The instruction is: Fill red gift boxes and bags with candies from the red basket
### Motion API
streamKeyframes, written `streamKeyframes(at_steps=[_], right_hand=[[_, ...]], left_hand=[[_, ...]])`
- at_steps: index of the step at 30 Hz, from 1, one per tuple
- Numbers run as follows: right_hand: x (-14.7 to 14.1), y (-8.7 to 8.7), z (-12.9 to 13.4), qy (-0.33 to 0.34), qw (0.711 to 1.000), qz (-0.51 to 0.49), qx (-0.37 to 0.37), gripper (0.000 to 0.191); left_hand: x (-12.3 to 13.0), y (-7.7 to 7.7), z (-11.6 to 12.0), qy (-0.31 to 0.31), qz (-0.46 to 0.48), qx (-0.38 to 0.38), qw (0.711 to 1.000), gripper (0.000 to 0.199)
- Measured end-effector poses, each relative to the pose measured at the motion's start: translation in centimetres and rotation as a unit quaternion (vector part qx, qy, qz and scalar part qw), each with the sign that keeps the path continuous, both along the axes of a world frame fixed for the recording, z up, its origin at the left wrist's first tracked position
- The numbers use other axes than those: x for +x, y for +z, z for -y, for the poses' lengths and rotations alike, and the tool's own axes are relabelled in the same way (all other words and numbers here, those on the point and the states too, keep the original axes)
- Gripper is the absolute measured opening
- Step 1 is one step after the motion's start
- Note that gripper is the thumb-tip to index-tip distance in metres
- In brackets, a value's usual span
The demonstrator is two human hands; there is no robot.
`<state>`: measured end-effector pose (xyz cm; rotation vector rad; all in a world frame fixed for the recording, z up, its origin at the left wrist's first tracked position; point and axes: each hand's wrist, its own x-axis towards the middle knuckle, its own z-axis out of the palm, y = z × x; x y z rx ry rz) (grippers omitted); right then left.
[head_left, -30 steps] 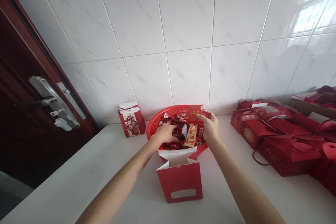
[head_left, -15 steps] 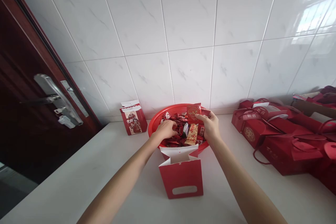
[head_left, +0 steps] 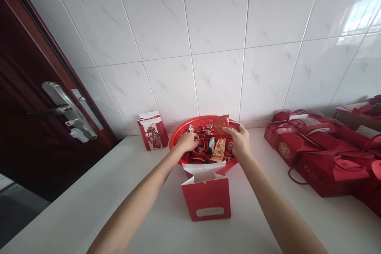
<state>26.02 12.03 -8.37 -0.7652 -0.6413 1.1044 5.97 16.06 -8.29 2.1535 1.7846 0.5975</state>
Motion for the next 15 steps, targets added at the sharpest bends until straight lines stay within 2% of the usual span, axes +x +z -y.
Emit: streamKeyframes(at_steps=[4, 10, 15], right_hand=[[-0.04, 0.09, -0.03, 0.001, 1.000, 0.000, -0.001, 0.030], [-0.04, 0.18, -0.01, -0.004, 1.000, -0.001, 0.000, 0.030], [-0.06, 0.29, 0.09, -0.002, 1.000, 0.000, -0.006, 0.031]], left_hand=[[0.25, 0.26, 0.01, 0.004, 0.038, 0.018, 0.999, 0.006], [0.61, 0.57, 0.18, 0.001, 0.086, 0.049, 0.995, 0.028], [0.58, 0.42, 0.16, 0.009, 0.108, 0.056, 0.993, 0.037]])
